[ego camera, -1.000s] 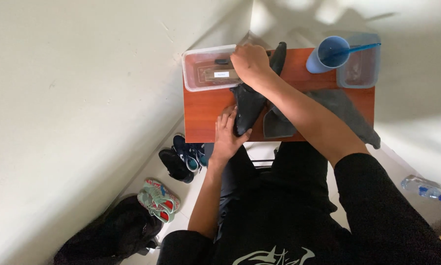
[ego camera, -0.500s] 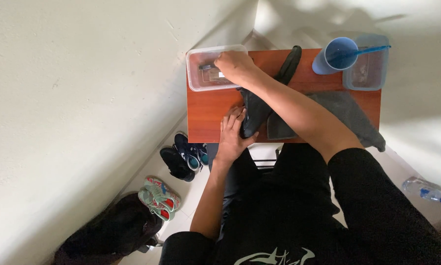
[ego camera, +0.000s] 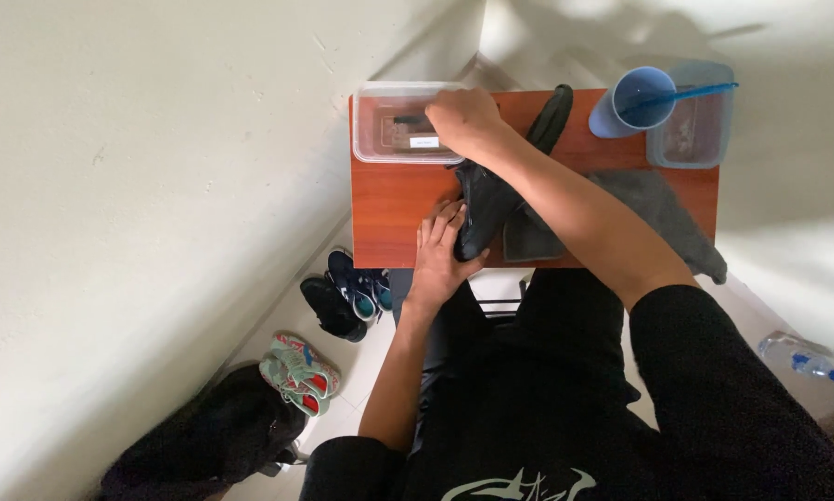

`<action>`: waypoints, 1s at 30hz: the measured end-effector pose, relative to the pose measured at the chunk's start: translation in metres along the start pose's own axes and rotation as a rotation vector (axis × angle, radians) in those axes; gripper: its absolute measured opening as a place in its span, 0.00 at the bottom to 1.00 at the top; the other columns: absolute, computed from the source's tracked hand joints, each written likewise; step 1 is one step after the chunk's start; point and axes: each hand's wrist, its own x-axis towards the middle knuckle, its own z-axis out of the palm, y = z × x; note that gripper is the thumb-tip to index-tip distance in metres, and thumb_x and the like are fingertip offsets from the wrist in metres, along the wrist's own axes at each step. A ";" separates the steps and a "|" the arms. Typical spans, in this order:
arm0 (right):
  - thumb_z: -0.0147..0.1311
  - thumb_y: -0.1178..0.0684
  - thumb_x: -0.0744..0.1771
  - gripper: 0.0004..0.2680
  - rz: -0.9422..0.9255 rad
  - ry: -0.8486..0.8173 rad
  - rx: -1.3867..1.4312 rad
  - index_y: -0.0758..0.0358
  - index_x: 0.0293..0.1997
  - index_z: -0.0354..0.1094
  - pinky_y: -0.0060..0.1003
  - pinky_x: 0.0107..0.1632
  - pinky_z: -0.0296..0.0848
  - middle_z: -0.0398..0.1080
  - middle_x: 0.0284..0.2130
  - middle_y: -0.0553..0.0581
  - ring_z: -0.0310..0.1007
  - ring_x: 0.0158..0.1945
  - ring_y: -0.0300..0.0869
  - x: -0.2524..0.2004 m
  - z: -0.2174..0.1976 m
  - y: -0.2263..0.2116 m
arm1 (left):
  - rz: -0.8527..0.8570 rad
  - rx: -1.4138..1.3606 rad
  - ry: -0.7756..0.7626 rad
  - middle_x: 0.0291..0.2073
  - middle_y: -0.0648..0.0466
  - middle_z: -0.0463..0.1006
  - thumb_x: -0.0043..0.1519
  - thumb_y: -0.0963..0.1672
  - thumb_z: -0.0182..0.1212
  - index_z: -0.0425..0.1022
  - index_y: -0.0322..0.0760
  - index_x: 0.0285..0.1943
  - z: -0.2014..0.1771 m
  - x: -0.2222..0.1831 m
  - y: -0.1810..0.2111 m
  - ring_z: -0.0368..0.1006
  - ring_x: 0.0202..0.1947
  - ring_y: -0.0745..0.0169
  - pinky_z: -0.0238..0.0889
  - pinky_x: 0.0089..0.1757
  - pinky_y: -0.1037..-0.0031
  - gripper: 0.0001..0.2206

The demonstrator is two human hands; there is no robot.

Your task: Repairing and cleaning a black shoe at a workbench using a cloth and applicator.

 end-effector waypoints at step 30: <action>0.50 0.39 0.72 0.11 0.206 0.598 0.079 0.48 0.35 0.69 0.38 0.38 0.66 0.66 0.24 0.46 0.70 0.32 0.41 -0.242 0.094 0.042 | -0.074 -0.045 0.020 0.66 0.50 0.63 0.56 0.50 0.73 0.63 0.38 0.70 0.031 -0.002 0.004 0.51 0.72 0.42 0.56 0.62 0.44 0.34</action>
